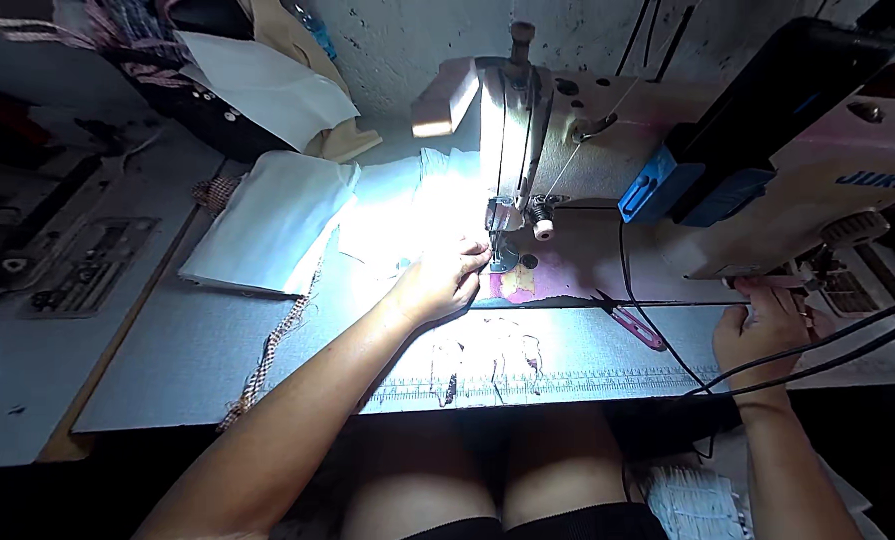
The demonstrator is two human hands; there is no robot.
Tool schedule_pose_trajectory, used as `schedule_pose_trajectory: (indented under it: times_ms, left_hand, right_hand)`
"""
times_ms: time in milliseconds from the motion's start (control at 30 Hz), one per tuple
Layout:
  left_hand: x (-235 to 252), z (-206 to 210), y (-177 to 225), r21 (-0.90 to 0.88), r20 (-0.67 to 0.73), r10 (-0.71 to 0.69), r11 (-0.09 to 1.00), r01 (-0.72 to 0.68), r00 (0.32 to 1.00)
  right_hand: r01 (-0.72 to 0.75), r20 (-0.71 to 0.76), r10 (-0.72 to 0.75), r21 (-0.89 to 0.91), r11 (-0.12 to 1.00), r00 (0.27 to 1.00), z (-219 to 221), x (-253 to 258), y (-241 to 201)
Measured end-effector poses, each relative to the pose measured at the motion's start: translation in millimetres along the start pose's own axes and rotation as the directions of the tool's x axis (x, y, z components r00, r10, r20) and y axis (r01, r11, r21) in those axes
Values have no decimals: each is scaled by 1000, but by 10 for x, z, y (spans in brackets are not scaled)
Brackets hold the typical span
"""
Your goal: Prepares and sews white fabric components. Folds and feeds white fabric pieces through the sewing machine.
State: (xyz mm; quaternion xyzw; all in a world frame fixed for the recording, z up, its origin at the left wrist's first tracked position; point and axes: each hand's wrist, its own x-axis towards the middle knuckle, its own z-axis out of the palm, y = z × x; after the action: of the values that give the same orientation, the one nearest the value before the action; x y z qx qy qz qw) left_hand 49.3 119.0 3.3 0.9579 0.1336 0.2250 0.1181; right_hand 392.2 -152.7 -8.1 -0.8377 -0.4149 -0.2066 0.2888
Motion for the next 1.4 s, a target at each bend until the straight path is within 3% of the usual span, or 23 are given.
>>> schedule_pose_trajectory:
  times_ms: [667, 1400]
  left_hand:
    - [17, -46, -27, -7, 50, -31, 999, 32, 998]
    - [77, -57, -79, -15, 59, -62, 998, 63, 996]
  right_hand:
    - [30, -8, -32, -174, 984, 999, 13, -19, -74]
    - [50, 5, -50, -180, 982, 999, 11, -19, -92]
